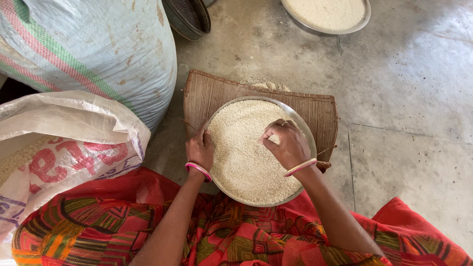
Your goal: The person sits on the floor and sifts through a large metal tray of white grains by hand, picking out small impurities and discarding them. The person repeatedly spreads and inspects the grains in the tray.
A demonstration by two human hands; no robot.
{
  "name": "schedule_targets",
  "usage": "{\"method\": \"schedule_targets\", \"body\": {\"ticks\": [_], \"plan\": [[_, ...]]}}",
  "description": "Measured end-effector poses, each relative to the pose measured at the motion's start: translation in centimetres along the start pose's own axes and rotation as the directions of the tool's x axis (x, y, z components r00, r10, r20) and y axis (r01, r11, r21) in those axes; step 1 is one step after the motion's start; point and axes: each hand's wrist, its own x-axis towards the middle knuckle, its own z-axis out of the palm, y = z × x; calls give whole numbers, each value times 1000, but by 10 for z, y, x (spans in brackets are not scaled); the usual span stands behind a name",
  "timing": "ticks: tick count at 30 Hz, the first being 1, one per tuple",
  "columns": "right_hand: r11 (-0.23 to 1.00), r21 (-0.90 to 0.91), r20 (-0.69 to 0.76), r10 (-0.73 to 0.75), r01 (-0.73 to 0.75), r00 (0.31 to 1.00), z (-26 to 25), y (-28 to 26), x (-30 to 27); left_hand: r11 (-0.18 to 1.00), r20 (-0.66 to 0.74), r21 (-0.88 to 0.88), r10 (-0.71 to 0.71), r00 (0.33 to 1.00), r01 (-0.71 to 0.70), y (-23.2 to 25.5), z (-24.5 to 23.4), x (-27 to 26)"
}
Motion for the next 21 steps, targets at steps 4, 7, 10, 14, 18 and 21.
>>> {"method": "schedule_targets", "body": {"ticks": [4,7,10,14,18,21], "plan": [[979,-182,-50,-106,95,993,-8,-10,-4,997,-35,-3,71,997,-72,-2,1,1],[977,-199,-6,-74,71,997,-7,-8,-4,999,-31,-32,34,999,-35,-3,1,1],[969,-122,-26,-220,215,975,-7,-1,-2,999,-22,-26,29,999,-30,-2,1,0],[995,-104,-20,-13,11,1000,-24,12,5,999,-21,20,40,999,-40,1,-1,0],[978,-180,-122,86,-107,989,-60,28,4,999,29,37,-37,999,36,3,-2,-1],[977,-174,-205,84,-121,975,-81,40,4,1000,16,9,-17,1000,17,2,-2,0]]}}
